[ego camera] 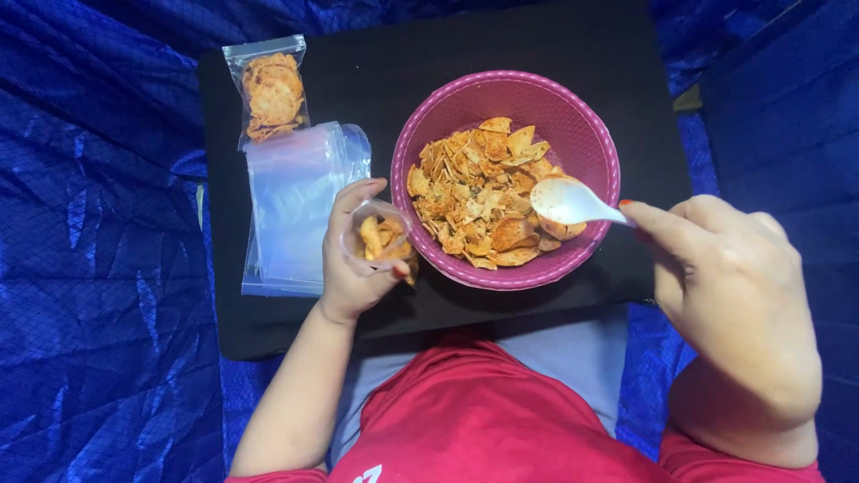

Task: Scooping snacks from a bowl into small plastic bags using a spoon for portioning.

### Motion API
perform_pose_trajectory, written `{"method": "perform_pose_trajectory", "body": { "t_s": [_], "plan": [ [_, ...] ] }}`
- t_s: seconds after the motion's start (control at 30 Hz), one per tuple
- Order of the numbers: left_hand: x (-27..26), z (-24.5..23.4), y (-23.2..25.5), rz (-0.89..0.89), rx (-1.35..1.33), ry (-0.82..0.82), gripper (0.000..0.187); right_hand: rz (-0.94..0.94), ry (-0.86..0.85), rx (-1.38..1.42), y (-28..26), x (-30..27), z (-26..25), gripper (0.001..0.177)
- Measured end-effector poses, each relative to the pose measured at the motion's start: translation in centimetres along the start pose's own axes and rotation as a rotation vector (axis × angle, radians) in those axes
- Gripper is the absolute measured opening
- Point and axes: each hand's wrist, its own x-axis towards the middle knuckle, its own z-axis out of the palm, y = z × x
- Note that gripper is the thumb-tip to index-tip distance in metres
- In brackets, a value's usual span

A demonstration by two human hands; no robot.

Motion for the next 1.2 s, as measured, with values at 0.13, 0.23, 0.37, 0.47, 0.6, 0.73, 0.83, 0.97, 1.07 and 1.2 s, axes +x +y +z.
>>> {"method": "perform_pose_trajectory", "body": {
  "t_s": [0.13,0.23,0.37,0.47,0.6,0.73,0.83,0.97,1.07,1.2],
  "plan": [
    [0.2,0.3,0.3,-0.080,-0.156,-0.044,0.090,-0.045,0.006,0.083,1.1,-0.2,1.8,0.048],
    [0.1,0.2,0.0,-0.063,-0.163,-0.063,0.099,-0.075,-0.014,0.119,1.6,-0.1,1.9,0.050],
    [-0.3,-0.5,-0.5,-0.065,-0.038,-0.141,0.118,-0.148,0.001,0.112,2.4,0.0,1.1,0.057],
    [-0.2,-0.4,-0.3,-0.083,0.142,-0.176,0.124,-0.192,-0.093,0.104,1.7,0.0,1.1,0.056],
    [-0.3,-0.4,-0.2,-0.113,0.392,-0.142,0.125,-0.217,-0.151,0.138,0.1,0.5,3.2,0.050],
    [-0.4,-0.3,-0.5,-0.112,0.382,-0.134,0.125,-0.188,0.005,0.255,-1.1,1.9,5.6,0.039],
    [-0.3,-0.1,-0.4,-0.106,0.389,-0.130,0.121,-0.156,0.122,0.336,-1.0,3.1,6.7,0.036],
    [-0.4,-0.1,-0.4,-0.108,0.419,-0.112,0.118,-0.151,0.258,0.394,-0.2,3.8,6.7,0.035],
    [-0.3,0.1,-0.2,-0.102,0.421,-0.109,0.116,-0.164,0.249,0.414,0.4,3.2,4.6,0.031],
    [-0.3,0.2,-0.2,-0.086,0.424,-0.101,0.110,-0.256,0.214,0.453,0.0,2.2,1.4,0.030]
  ]
}}
